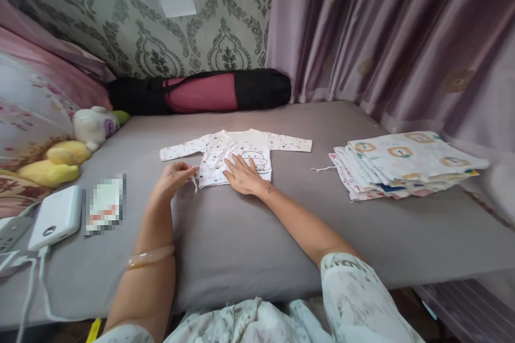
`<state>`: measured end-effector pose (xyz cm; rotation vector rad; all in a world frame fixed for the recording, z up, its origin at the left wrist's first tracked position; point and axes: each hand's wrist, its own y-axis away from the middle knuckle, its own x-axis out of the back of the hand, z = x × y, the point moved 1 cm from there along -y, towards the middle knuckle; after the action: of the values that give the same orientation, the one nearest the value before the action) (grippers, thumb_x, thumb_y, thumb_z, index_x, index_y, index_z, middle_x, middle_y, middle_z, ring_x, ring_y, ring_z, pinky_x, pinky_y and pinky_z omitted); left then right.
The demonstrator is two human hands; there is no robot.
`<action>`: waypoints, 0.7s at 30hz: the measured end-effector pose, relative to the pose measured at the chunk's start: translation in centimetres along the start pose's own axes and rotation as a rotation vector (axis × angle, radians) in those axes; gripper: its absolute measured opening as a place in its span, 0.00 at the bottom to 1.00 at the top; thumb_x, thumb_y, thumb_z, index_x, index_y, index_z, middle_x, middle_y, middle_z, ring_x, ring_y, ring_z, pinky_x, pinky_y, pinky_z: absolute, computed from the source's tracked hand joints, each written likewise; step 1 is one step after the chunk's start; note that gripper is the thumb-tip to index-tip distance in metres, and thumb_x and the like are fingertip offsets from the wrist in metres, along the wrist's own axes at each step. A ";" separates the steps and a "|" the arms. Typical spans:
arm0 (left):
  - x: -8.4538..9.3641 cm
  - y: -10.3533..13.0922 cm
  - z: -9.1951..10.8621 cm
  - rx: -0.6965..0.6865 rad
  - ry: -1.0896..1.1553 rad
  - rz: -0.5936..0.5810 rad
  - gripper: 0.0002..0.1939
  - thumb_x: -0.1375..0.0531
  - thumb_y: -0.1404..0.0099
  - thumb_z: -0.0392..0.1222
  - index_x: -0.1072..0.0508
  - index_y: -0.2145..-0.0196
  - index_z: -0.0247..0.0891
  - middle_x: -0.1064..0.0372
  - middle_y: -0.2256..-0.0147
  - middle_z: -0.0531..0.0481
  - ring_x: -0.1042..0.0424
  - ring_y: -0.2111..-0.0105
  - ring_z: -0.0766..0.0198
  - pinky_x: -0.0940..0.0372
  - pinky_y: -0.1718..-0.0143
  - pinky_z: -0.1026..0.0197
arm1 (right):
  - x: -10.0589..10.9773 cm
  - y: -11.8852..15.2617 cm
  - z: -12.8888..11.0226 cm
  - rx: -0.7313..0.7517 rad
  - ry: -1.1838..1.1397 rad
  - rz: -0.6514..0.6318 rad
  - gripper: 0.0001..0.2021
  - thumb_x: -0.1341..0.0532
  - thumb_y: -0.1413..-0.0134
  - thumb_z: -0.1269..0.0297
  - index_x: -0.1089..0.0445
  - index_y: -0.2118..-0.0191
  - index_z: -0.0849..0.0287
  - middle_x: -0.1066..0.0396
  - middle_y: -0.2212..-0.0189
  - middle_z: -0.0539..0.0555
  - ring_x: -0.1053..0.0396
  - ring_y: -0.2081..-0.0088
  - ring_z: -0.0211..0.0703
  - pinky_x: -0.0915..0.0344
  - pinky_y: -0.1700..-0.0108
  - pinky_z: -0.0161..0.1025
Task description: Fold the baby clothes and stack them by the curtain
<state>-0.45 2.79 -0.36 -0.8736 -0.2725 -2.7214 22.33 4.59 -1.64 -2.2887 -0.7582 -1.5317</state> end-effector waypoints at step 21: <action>-4.9 0.4 0.0 -0.449 -0.505 -0.239 0.24 0.46 0.33 0.52 0.35 0.42 0.46 0.44 0.37 0.41 0.46 0.36 0.47 0.51 0.38 0.39 | 3.2 -0.9 4.2 -0.185 -0.081 0.169 0.27 0.60 0.33 0.53 0.40 0.36 0.55 0.40 0.36 0.53 0.44 0.36 0.48 0.49 0.36 0.45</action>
<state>3.49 3.37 -3.25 -1.7577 0.1645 -2.7741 25.95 8.31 -0.39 -2.4891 -0.4445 -1.4952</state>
